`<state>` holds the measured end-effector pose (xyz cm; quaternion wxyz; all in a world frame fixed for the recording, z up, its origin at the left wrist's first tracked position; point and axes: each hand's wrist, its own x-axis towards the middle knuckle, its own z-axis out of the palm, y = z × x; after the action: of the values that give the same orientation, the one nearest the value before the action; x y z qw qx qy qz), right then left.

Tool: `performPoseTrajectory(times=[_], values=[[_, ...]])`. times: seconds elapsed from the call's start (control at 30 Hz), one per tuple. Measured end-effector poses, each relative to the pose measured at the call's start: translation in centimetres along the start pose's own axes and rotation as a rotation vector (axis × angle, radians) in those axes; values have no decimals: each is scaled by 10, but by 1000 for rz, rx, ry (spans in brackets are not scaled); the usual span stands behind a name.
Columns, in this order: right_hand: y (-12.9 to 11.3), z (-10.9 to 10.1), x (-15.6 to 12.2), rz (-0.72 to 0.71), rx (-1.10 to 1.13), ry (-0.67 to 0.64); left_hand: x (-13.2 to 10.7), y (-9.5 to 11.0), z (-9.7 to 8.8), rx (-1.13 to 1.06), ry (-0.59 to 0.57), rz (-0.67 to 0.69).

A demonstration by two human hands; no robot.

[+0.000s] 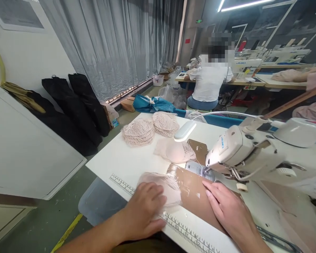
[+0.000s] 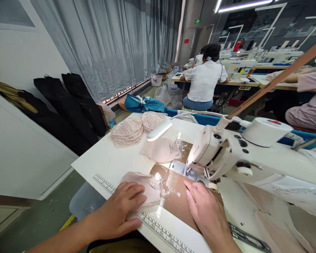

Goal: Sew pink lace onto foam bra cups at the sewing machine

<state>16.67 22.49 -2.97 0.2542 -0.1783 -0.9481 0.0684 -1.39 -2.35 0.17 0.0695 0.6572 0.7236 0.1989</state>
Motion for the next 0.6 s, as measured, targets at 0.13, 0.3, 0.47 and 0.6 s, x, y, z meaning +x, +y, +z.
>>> performPoseTrajectory(times=[0.13, 0.3, 0.47, 0.6], values=[[-10, -14, -1, 85, 145, 74, 48, 28, 0, -89, -187, 229], [-18, -23, 0, -53, 336, 33, 100, 29, -8, -95, -323, 393], [-22, -21, 1, -108, 310, -41, 125, 14, -1, 32, -197, 204], [-21, -20, 0, -5, 328, -50, 123, -1, 1, -37, -95, 114]])
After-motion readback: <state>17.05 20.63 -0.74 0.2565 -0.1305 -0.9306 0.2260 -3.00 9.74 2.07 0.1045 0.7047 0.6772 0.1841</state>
